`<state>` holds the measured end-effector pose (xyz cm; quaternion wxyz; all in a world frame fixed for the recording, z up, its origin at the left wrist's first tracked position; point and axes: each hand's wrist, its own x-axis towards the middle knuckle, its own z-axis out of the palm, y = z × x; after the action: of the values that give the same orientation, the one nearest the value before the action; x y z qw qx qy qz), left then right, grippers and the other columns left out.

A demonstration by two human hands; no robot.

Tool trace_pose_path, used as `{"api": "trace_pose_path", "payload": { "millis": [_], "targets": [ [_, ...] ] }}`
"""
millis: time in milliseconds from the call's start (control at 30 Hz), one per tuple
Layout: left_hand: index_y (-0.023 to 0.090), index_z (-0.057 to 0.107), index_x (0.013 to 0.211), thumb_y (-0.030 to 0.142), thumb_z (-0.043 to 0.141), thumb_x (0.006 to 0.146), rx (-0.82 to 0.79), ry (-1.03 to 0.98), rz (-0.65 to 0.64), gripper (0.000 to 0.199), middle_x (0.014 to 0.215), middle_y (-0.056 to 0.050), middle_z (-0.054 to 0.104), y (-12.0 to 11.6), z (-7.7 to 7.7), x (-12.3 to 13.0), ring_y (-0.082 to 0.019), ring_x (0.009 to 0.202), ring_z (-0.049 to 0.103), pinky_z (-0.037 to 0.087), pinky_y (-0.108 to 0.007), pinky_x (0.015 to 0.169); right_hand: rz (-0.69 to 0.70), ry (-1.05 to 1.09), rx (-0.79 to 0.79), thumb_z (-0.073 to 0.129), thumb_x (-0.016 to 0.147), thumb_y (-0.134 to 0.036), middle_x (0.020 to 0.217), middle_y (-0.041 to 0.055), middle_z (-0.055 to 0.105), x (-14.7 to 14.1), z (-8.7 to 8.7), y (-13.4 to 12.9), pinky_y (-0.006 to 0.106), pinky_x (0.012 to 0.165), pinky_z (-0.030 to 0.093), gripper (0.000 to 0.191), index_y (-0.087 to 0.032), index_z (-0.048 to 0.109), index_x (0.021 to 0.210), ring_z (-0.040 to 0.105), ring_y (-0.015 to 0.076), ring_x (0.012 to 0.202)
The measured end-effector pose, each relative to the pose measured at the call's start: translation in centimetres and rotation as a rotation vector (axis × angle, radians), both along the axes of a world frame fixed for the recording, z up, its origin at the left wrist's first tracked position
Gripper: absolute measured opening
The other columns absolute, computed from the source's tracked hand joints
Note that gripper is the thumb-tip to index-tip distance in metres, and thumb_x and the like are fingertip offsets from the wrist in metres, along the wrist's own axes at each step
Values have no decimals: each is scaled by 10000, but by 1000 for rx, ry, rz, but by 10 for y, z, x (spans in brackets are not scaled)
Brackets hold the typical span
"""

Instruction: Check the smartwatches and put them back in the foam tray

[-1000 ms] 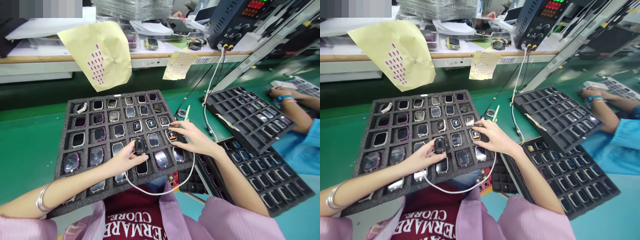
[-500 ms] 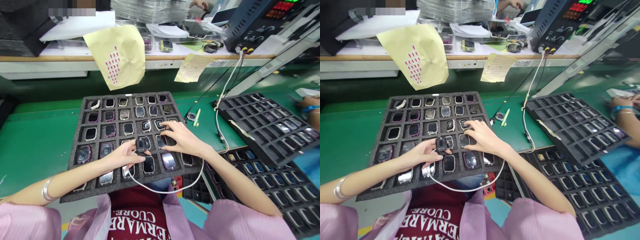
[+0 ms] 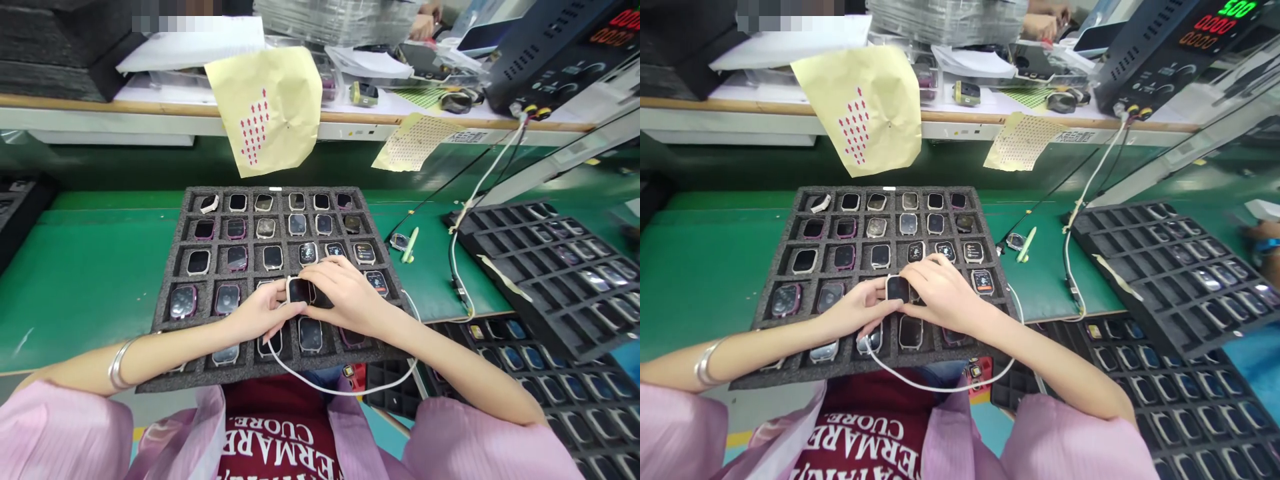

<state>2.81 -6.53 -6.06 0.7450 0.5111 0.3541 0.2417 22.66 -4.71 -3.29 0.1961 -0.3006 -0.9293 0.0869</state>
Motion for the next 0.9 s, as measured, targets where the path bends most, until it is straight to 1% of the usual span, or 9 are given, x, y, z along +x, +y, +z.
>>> {"api": "trace_pose_path", "payload": {
  "millis": [133,200,300,367,433,567,633,767,900],
  "targets": [
    [125,531,1034,461,654,816,-19,-12,56,419,545,85,494,0,0,0,-18,281,322,218,-154,287,7,-13,27,613,899,-382,965,125,695,0,0,1,478,902,443,285,-130,589,1030,647,263,886],
    [128,557,1010,447,687,791,-13,-18,75,408,593,61,534,0,0,0,-33,329,369,284,-174,326,57,40,7,610,904,-366,1046,131,688,0,-4,1,486,945,430,319,-137,564,1121,643,258,948],
    [131,605,978,383,696,792,90,-41,83,327,775,-12,625,-1,-2,-1,-113,608,566,460,-228,555,123,176,-55,614,907,-311,1153,127,664,1,-16,-2,476,977,427,431,-164,472,1286,628,235,1011],
    [131,617,979,339,668,819,146,-64,55,267,872,-41,637,-3,-6,-1,-163,804,589,479,-271,713,142,247,-98,626,895,-280,1155,115,666,2,-23,-4,458,962,445,484,-179,439,1330,624,221,1000],
    [129,614,982,311,645,837,155,-69,23,235,891,-45,627,-4,-10,0,-172,846,572,467,-291,763,145,279,-125,637,880,-264,1129,105,674,3,-27,-6,452,944,455,505,-186,442,1339,619,216,978],
    [130,600,959,332,643,836,121,-48,31,240,838,-26,604,-4,-13,0,-158,794,559,459,-285,741,118,303,-174,652,854,-264,1076,105,671,3,-28,-7,431,895,477,534,-180,454,1342,611,217,950],
    [132,596,959,360,655,822,93,-32,38,272,816,-17,599,-4,-11,0,-136,716,542,454,-258,665,106,300,-213,658,850,-269,1059,109,668,3,-28,-7,411,873,491,541,-168,454,1341,617,218,944],
    [135,584,973,380,683,790,27,18,21,322,697,28,557,-2,-3,1,-69,481,403,342,-212,456,84,285,-259,675,843,-274,1074,110,667,2,-28,-8,392,874,496,554,-168,452,1340,621,224,970],
    [135,568,971,364,670,798,1,29,5,305,651,49,538,-1,2,1,-36,392,310,260,-207,388,66,260,-246,676,846,-289,1078,125,649,2,-26,-8,400,878,487,531,-137,476,1314,607,234,977]
  ]
}}
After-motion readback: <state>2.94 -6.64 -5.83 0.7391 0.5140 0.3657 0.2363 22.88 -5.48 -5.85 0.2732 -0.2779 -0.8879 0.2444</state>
